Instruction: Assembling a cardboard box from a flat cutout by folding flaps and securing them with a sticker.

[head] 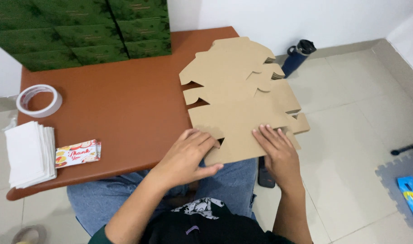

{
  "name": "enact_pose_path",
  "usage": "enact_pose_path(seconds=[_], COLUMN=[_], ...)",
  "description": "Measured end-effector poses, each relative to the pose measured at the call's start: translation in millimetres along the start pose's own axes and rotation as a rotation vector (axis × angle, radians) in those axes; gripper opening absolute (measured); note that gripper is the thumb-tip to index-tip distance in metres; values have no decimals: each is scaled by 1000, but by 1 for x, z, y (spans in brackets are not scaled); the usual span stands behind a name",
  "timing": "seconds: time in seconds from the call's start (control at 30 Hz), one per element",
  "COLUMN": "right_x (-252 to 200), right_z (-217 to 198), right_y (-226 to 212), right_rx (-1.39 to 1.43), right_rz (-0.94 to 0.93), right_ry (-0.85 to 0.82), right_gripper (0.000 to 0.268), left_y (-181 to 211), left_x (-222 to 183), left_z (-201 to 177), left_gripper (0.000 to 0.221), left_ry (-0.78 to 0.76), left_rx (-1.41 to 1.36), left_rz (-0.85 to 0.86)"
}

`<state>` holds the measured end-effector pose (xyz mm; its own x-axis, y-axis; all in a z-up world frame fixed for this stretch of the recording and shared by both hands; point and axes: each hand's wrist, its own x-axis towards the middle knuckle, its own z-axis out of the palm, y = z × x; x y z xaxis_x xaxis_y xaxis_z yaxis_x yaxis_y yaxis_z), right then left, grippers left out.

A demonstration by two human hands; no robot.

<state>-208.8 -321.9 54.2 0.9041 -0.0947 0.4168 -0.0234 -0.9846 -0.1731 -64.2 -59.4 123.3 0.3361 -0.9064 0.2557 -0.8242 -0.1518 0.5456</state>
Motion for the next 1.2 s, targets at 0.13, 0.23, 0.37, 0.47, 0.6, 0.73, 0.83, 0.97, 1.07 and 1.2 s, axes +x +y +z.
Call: enact_pose_path(seconds=[0.13, 0.23, 0.37, 0.47, 0.6, 0.73, 0.83, 0.97, 1.07, 1.2], right_x=[0, 4, 18, 29, 36, 43, 45, 56, 74, 115], right_z=[0, 25, 61, 87, 118, 119, 120, 121, 104, 67], right_y=[-50, -81, -120, -142, -154, -159, -161, -162, -162, -165], right_rx=[11, 43, 26, -2, -61, -41, -67, -107, -44, 221], right_rz=[-223, -298, -422, -491, -538, -544, -540, -521, -489, -388], right_ry=[-49, -90, -55, 37, 63, 64, 61, 17, -119, -381], right_gripper=[61, 64, 60, 49, 46, 47, 48, 46, 36, 19], left_y=[-4, -6, -24, -37, -55, -57, -57, -62, -74, -101], left_x=[-69, -114, -158, -179, -193, -191, -183, -163, -151, -142], left_z=[-16, -23, -21, -21, -13, -11, -2, 6, 11, 15], left_gripper=[45, 40, 49, 53, 57, 65, 78, 45, 28, 14], left_ry=[39, 46, 110, 115, 136, 84, 173, 244, 239, 295], left_rx=[62, 70, 141, 184, 270, 265, 396, 623, 581, 638], left_rz=[-12, -143, -382, -490, -507, -571, -535, -446, -471, -464])
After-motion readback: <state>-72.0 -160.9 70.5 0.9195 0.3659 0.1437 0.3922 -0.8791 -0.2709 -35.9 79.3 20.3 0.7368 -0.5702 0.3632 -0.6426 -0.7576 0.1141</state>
